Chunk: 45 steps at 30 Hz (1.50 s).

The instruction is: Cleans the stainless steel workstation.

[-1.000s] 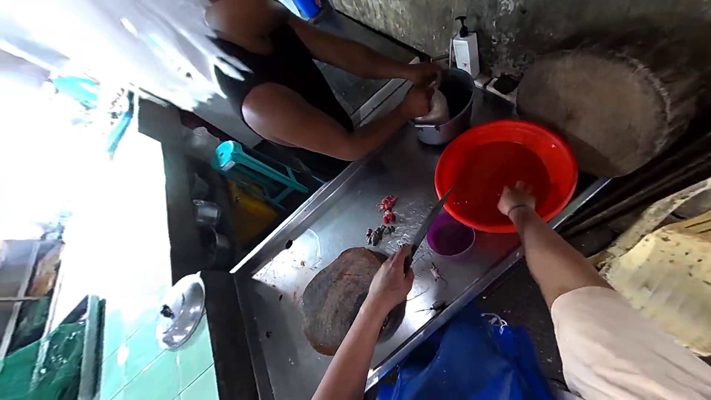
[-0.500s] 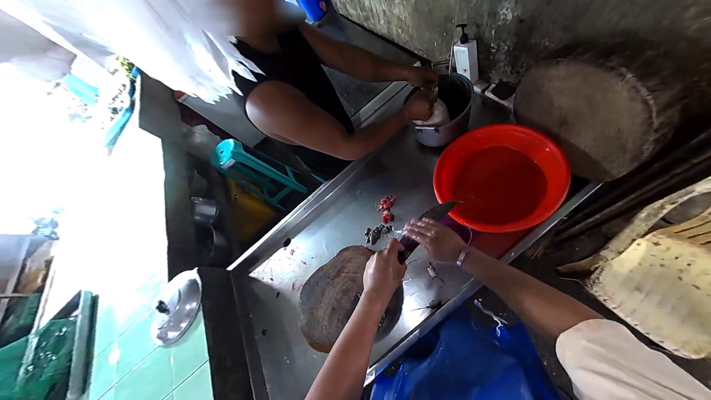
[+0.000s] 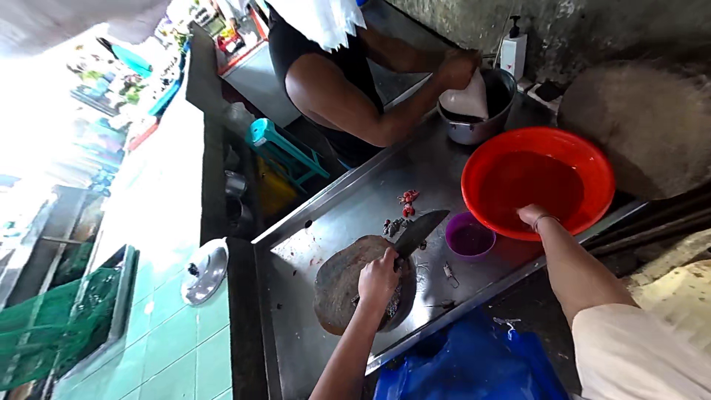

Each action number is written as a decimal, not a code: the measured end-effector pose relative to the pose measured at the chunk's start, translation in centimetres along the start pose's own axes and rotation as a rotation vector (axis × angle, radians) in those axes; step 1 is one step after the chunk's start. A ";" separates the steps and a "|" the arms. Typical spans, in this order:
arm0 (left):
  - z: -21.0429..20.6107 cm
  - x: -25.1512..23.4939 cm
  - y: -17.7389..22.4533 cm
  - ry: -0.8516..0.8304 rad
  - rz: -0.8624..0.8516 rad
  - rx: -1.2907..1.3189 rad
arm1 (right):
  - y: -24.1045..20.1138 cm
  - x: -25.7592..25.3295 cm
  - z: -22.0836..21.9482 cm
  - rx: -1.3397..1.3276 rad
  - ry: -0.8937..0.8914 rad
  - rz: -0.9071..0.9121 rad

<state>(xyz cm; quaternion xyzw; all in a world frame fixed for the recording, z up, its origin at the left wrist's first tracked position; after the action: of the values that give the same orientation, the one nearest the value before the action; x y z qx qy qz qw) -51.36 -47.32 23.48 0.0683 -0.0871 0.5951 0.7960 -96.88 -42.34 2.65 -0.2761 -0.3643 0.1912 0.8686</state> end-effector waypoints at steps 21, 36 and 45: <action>-0.3 1.0 1.0 0.055 -0.082 0.111 | -12.1 9.7 -3.6 0.397 0.110 0.879; -15.2 -7.0 7.3 -0.187 0.673 1.973 | -15.9 20.0 -12.0 -0.339 -0.579 0.485; -12.3 -7.6 3.4 -0.069 0.623 1.944 | -2.0 1.8 1.8 0.404 0.199 0.184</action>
<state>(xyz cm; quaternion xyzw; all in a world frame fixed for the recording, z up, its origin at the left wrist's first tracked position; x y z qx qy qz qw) -56.04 -50.82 9.85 0.6761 0.3969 0.5867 0.2031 -96.72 -42.29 5.90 -0.1463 -0.2045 0.3103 0.9168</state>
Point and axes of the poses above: each hand's wrist, its own x-axis away from the middle knuckle, its own z-axis out of the back of the hand, y = z × x, the point moved 10 cm from there along -x, towards the middle knuckle, and after that the axes turned 6 degrees about y, right-handed, at the moved point
